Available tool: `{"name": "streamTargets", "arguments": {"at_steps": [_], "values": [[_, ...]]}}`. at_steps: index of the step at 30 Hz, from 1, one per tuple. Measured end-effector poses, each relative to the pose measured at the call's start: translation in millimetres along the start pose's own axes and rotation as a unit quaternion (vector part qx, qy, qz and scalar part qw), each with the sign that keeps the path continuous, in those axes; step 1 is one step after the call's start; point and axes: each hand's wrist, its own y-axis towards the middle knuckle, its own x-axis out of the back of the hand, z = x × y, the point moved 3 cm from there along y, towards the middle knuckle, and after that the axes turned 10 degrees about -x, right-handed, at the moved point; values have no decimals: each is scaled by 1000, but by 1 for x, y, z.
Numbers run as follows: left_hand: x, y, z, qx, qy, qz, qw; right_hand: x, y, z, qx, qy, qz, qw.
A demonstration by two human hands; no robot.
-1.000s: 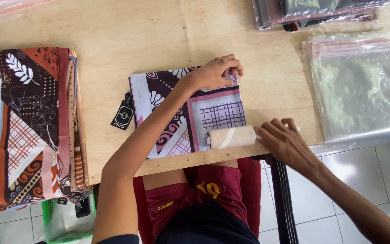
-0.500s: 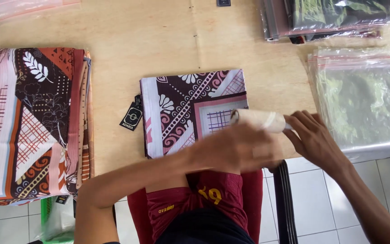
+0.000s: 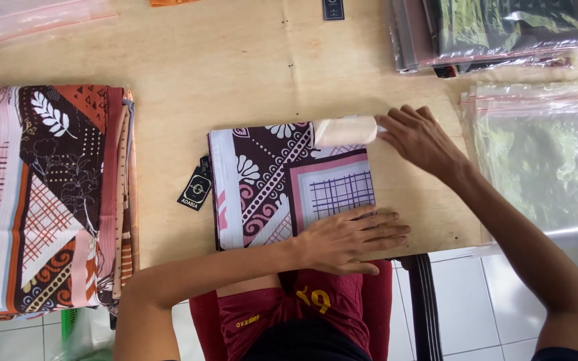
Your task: Using a lint roller to clean a piece of folded fabric before packing it into a plastic bag.
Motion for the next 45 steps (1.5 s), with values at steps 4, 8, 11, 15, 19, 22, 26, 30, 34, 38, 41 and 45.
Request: {"name": "streamTargets", "arguments": {"at_steps": [4, 8, 11, 15, 19, 22, 26, 30, 34, 38, 41, 45], "values": [[5, -1, 0, 4, -1, -2, 1000, -2, 17, -4, 3, 3, -2, 1000], [5, -6, 1, 0, -44, -32, 999, 9, 12, 1, -10, 4, 4, 1000], [16, -15, 5, 24, -59, -54, 997, 22, 3, 22, -8, 10, 0, 1000], [4, -31, 11, 29, 36, -2, 999, 19, 2, 54, 23, -28, 1, 999], [3, -31, 9, 38, 10, -10, 999, -6, 27, 37, -6, -22, 23, 999], [5, -33, 10, 27, -10, -52, 998, -11, 47, 26, -10, -27, -3, 1000], [16, -43, 6, 16, -41, -91, 995, -10, 52, 34, -21, 0, -19, 1000], [55, -76, -2, 28, -57, -113, 992, -12, 34, 79, 42, 65, -24, 997], [59, -123, -5, 48, -63, -94, 992, 35, 32, 183, 76, 53, 21, 995], [58, -148, -8, 73, -31, -71, 994, 3, 55, 187, 123, 9, -19, 992], [61, -149, -10, 83, -33, -74, 993, -17, 80, 175, 99, 4, -4, 995], [59, -149, -11, 84, -17, -53, 995, -20, 100, 175, 65, -2, -6, 998]]}}
